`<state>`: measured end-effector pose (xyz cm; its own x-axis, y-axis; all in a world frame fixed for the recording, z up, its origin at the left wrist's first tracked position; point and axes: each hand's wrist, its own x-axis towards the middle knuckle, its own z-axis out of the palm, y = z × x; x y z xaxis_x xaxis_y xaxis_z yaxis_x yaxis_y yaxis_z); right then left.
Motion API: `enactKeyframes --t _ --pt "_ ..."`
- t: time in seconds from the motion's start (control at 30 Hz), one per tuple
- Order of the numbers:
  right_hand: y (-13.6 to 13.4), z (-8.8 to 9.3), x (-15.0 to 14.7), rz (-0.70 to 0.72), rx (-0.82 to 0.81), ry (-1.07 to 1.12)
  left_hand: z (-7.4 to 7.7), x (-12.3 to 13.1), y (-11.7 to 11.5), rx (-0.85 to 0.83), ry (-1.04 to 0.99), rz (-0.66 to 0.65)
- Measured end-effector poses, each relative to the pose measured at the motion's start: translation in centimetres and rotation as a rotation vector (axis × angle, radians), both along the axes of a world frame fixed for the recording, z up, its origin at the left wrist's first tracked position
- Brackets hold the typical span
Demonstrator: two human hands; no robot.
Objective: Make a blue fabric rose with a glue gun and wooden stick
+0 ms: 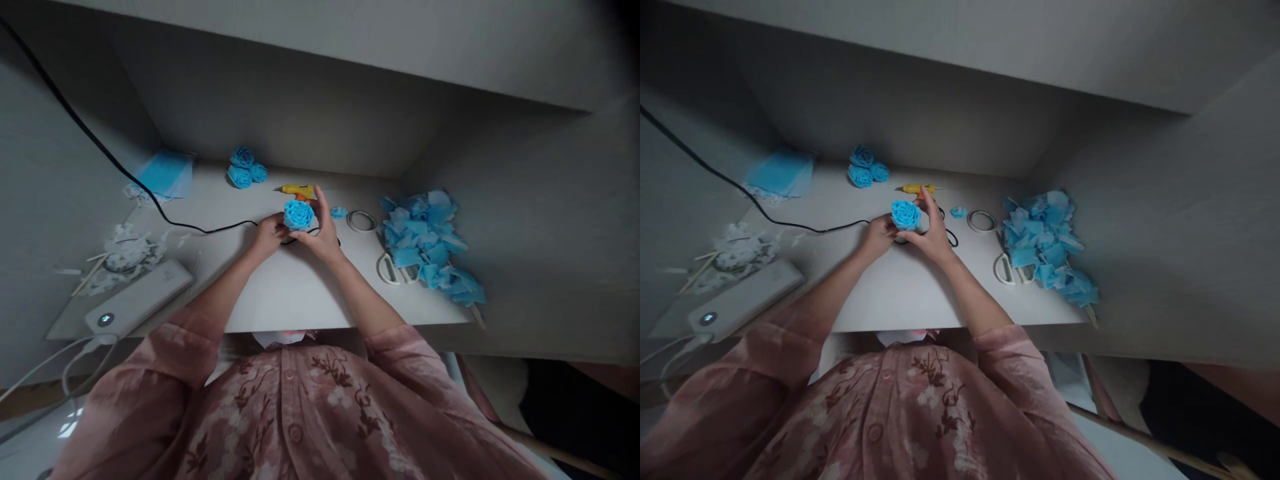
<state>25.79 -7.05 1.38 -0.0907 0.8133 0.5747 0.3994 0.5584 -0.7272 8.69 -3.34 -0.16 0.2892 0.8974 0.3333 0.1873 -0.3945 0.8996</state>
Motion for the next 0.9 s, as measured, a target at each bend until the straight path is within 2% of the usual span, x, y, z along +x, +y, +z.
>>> enactKeyframes --t 0.2,0.33,0.63,0.9 --pt "-0.03 0.19 0.07 0.094 0.018 0.035 0.03 -0.29 0.16 0.007 0.024 0.033" --pt "-0.32 0.11 0.01 0.063 -0.002 0.02 -0.2 -0.36 0.23 0.03 0.066 0.026" --pt "-0.09 -0.18 0.15 -0.013 -0.019 0.068 -0.36 0.03 0.12 0.012 -0.014 -0.017" --pt "-0.02 0.2 -0.08 0.088 0.04 0.079 -0.24 -0.48 0.21 0.033 -0.02 0.042"
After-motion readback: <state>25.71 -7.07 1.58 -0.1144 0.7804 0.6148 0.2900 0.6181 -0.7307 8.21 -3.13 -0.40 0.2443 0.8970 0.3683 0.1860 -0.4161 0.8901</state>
